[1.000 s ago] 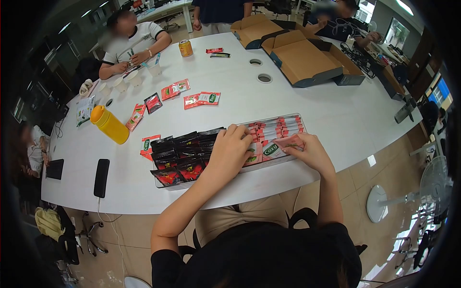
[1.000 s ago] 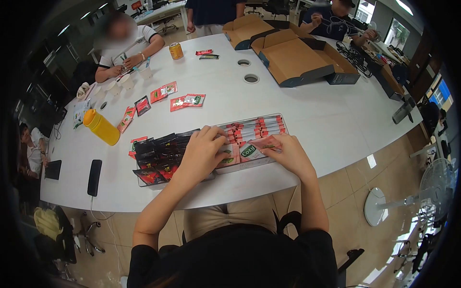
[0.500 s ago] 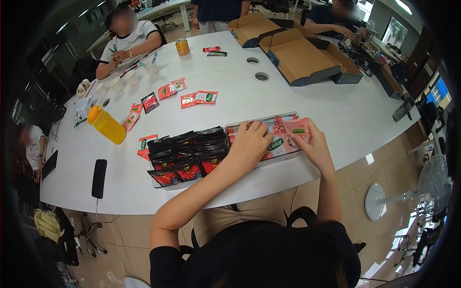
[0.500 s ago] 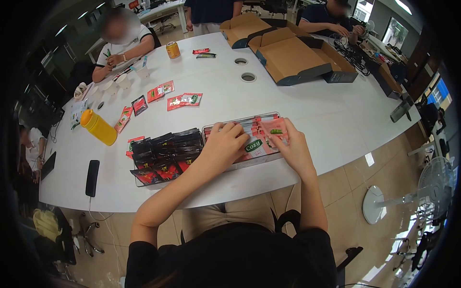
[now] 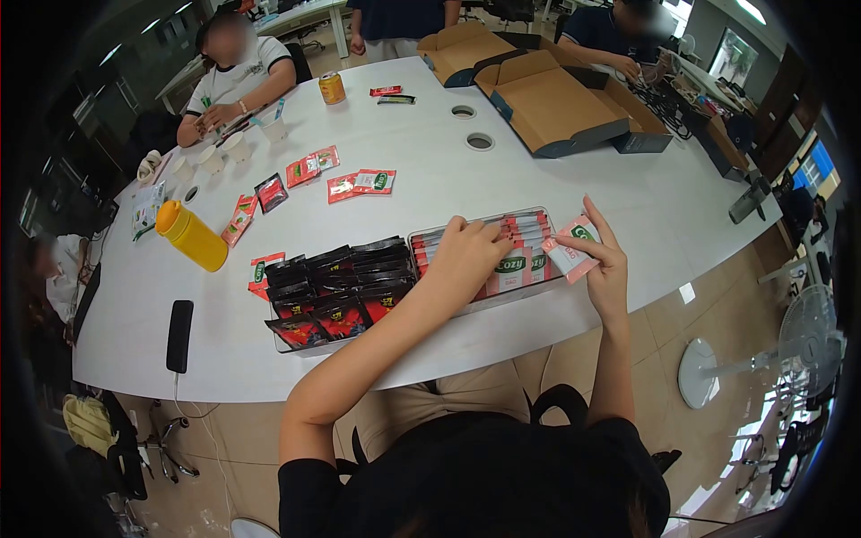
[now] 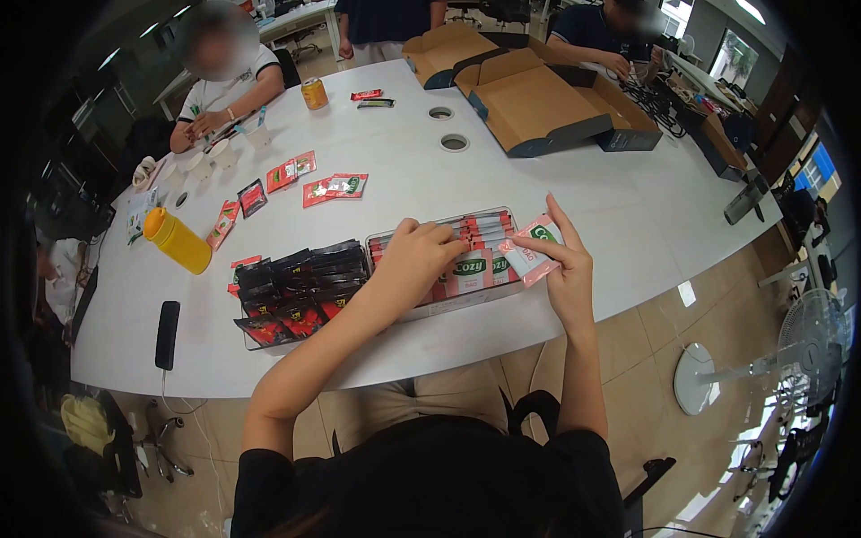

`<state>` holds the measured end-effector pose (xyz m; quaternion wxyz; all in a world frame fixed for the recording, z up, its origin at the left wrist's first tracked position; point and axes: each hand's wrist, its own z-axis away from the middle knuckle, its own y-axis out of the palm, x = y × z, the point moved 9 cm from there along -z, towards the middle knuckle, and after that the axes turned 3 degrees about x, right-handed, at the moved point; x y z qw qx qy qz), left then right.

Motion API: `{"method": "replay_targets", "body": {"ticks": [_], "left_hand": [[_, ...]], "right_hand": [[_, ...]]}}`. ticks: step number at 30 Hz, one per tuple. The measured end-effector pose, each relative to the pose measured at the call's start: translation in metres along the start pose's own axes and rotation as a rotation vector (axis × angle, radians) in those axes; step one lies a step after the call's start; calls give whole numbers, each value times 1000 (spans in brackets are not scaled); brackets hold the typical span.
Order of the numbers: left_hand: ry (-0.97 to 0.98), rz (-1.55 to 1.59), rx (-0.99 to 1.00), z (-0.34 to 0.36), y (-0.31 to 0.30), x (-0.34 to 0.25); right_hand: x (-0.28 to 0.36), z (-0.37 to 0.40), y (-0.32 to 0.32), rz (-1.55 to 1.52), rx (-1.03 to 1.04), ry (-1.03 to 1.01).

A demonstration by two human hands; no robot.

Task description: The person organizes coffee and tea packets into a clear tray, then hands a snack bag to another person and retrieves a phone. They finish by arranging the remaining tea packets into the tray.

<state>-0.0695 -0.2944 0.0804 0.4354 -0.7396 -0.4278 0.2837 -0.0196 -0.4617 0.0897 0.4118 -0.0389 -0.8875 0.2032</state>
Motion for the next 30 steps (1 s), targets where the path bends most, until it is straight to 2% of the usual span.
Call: {"method": "replay_targets", "body": {"ticks": [5, 8, 11, 14, 16, 19, 23, 24, 26, 28, 30], "left_hand": [[-15, -42, 46, 1, -8, 4], [-13, -70, 81, 5, 0, 4], [-20, -59, 69, 7, 0, 4], [-30, 5, 5, 10, -19, 3], [-37, 97, -66, 14, -45, -1], [-117, 469, -283, 30, -113, -10], [36, 267, -684, 84, -230, -55], [13, 269, -738, 104, -247, -70], [85, 141, -896, 138, -267, -86], [208, 55, -889, 147, -277, -97], [252, 173, -677, 132, -292, -105]], "right_hand": [[-1, -4, 3, -14, 78, 32], [5, -9, 3, 124, 110, -46], [34, -19, 10, 346, 149, -263], [38, -21, 30, 437, 299, -389], [36, -25, 38, 420, 352, -456], [33, -33, 48, 394, 457, -523], [31, -40, 60, 381, 567, -582], [31, -41, 63, 388, 593, -596], [35, -40, 67, 406, 639, -605], [37, -39, 69, 429, 658, -610], [34, -38, 68, 387, 687, -517]]}}
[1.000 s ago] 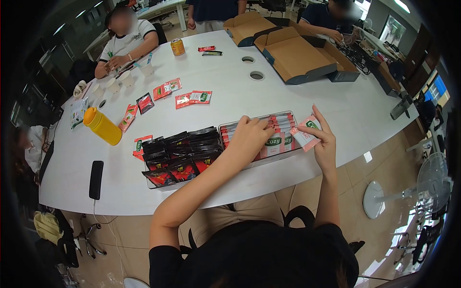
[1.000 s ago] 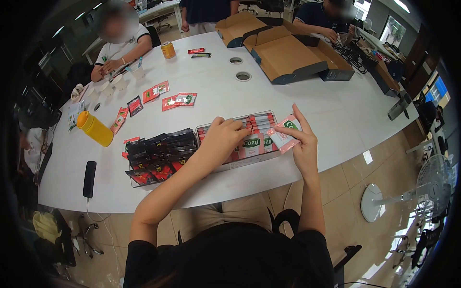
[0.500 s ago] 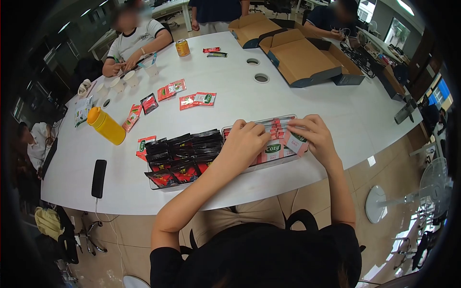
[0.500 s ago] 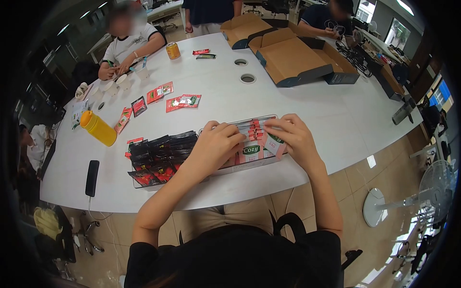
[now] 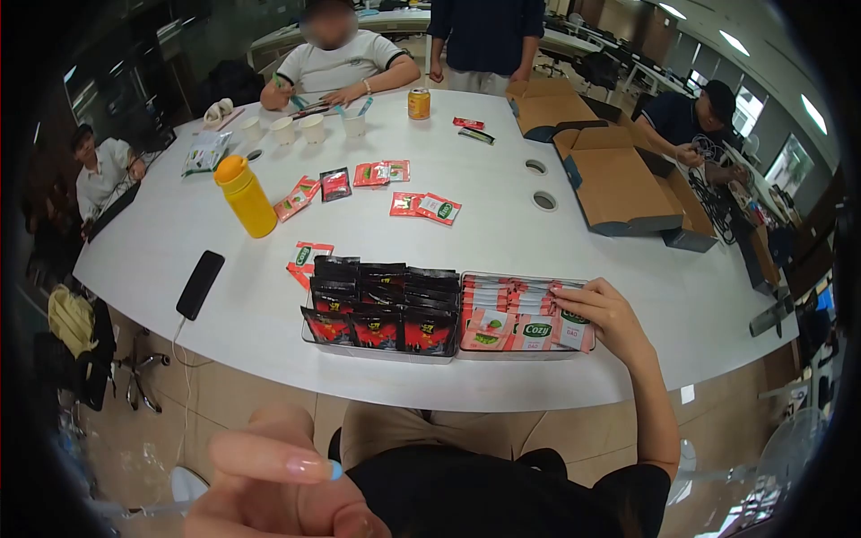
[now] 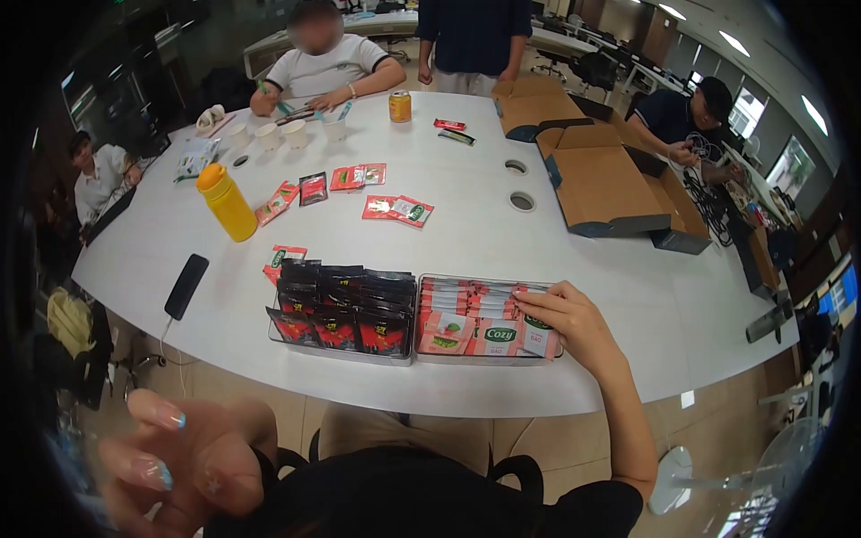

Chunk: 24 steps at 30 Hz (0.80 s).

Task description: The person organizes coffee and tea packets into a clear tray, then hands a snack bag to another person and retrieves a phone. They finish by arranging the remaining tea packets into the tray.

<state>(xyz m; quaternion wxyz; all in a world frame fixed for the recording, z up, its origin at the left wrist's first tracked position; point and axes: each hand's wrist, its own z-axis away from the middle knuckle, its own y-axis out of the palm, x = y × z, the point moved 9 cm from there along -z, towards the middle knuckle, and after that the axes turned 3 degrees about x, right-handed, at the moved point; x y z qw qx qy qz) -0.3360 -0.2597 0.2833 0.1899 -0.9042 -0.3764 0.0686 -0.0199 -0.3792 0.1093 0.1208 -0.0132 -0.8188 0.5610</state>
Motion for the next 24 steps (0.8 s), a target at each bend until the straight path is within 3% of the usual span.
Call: {"method": "replay_targets", "body": {"ticks": [3, 4, 6, 9, 10, 13, 24], "left_hand": [[-226, 39, 82, 0, -9, 3], [240, 57, 23, 13, -13, -6], [365, 38, 44, 22, -24, -11], [237, -553, -481, 32, -48, -17], [251, -611, -535, 31, -59, -18], [383, -575, -439, 12, -76, -27], [483, -651, -421, 6, -86, -32]], "right_hand": [[4, 0, -7, -91, 5, 63], [5, 0, -9, -115, -2, 75], [1, 2, -11, -176, 2, 83], [-9, 6, -10, -292, 40, 105], [-12, 7, -8, -331, 61, 115], [-17, 9, -6, -394, 36, 181], [9, -8, 3, 11, 44, 245]]}}
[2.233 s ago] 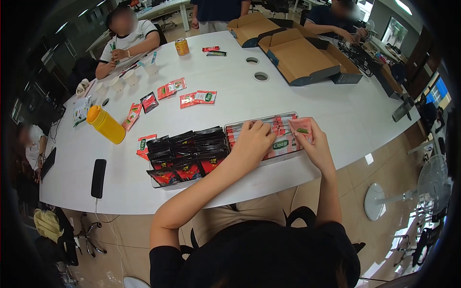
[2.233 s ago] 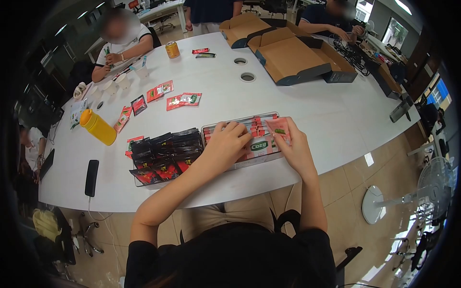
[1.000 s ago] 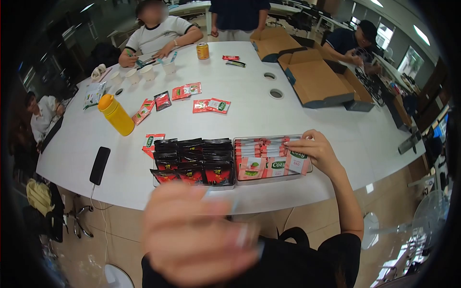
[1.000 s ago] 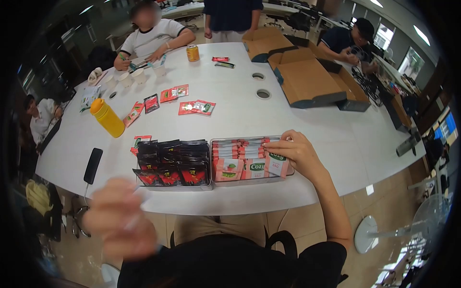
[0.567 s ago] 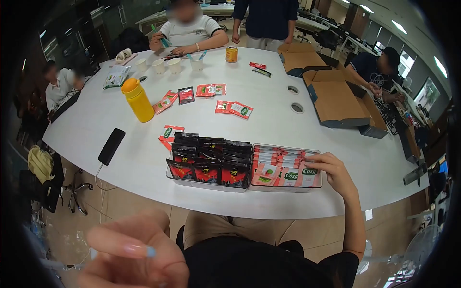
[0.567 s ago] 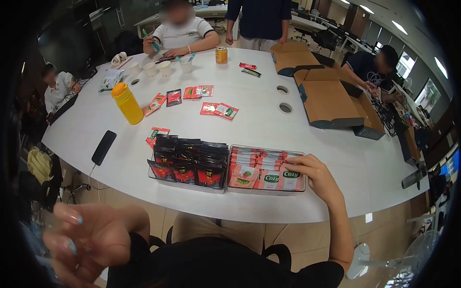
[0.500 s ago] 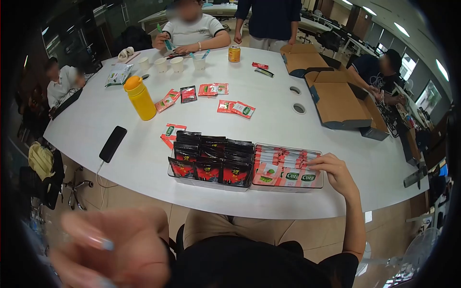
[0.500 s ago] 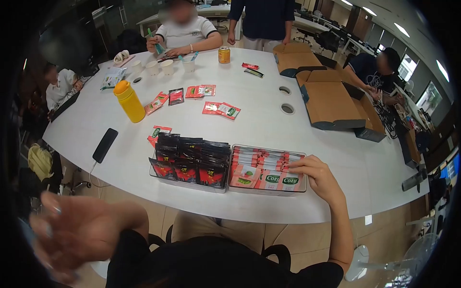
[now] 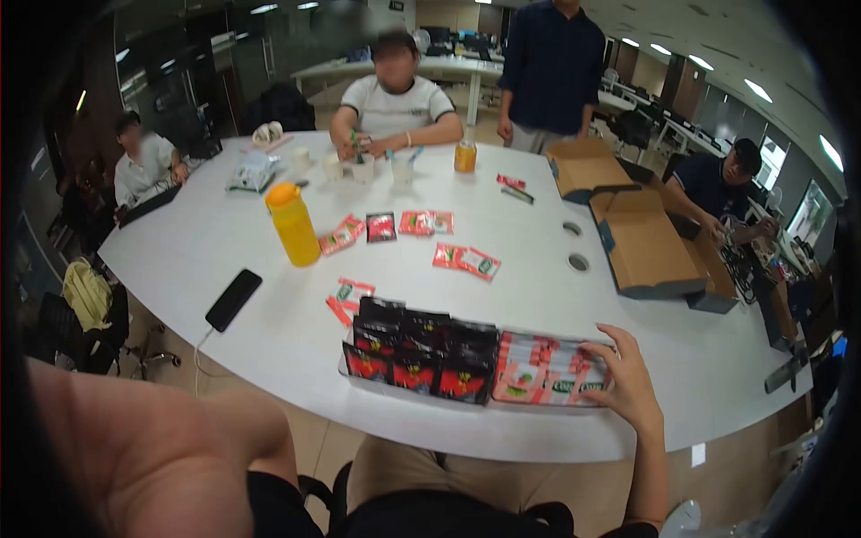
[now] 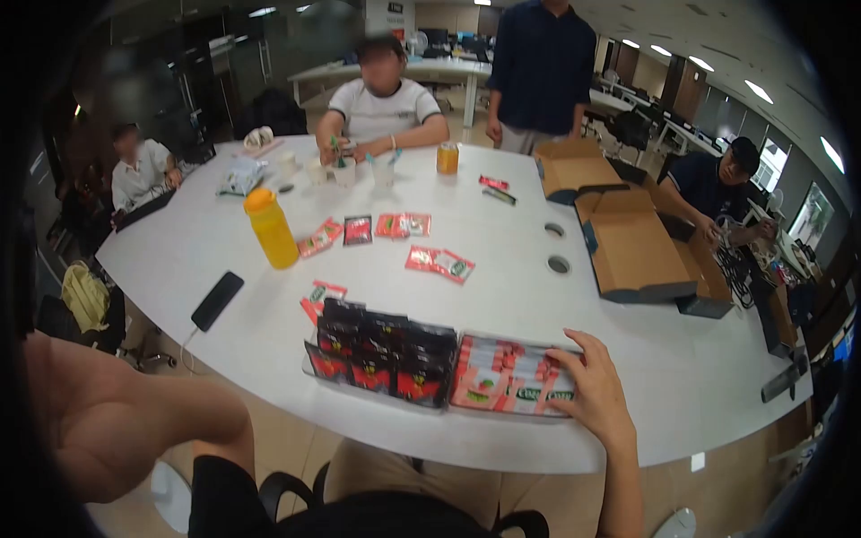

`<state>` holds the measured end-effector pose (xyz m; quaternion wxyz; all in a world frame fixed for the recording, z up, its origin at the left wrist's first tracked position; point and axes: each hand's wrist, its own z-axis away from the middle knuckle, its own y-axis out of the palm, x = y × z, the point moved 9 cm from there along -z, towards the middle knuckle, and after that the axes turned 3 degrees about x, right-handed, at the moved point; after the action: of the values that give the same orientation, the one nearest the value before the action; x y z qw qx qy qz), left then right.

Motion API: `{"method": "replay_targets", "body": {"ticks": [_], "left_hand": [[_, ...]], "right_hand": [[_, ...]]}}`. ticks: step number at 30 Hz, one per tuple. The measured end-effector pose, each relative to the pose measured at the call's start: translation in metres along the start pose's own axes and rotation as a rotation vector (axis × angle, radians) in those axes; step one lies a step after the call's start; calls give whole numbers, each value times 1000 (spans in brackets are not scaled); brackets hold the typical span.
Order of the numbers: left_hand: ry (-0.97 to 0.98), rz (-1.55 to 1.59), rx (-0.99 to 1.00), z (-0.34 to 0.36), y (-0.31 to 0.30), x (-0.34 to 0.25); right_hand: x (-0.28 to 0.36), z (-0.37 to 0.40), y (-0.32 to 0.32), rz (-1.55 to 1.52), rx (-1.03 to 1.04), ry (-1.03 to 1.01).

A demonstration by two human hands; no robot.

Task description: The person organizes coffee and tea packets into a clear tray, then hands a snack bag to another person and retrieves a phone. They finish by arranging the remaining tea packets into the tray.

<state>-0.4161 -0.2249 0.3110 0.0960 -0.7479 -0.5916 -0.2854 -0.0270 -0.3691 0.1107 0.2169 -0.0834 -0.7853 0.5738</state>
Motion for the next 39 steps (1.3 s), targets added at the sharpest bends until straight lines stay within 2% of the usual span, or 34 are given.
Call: {"method": "replay_targets", "body": {"ticks": [4, 10, 13, 19, 22, 25, 26, 29, 30, 34, 35, 37, 39], "left_hand": [[-2, -3, -6, 12, 13, -1], [-21, -13, 10, 21, 13, 1], [-45, -12, 22, 21, 9, 5], [-45, -31, 23, 26, 7, 12], [-57, -51, 21, 33, 10, 20], [-102, -84, 48, 54, 10, 27], [-158, -106, 85, 67, 11, 31], [-438, -161, 295, 128, 23, 55], [-588, -159, 414, 159, 29, 64], [-1263, -169, 642, 316, 23, 84], [-1352, -157, 775, 348, 20, 81], [-1474, -3, 908, 394, 22, 72], [-1423, 52, 1097, 406, 28, 63]], "right_hand": [[0, -8, 12, 68, 166, 124], [-16, -6, 29, 70, 251, 231], [-22, -1, 30, -26, 189, 140], [-40, 40, 15, -401, -260, 307], [-66, 76, 43, -551, -539, 437], [-78, 87, 78, -800, -768, 443], [-79, 83, 85, -791, -706, 445], [-80, 81, 85, -895, -730, 412], [-87, 84, 92, -888, -722, 444], [-89, 84, 94, -957, -722, 422], [-88, 84, 93, -939, -737, 426], [-85, 83, 88, -901, -762, 437], [-85, 82, 89, -883, -741, 449]]}}
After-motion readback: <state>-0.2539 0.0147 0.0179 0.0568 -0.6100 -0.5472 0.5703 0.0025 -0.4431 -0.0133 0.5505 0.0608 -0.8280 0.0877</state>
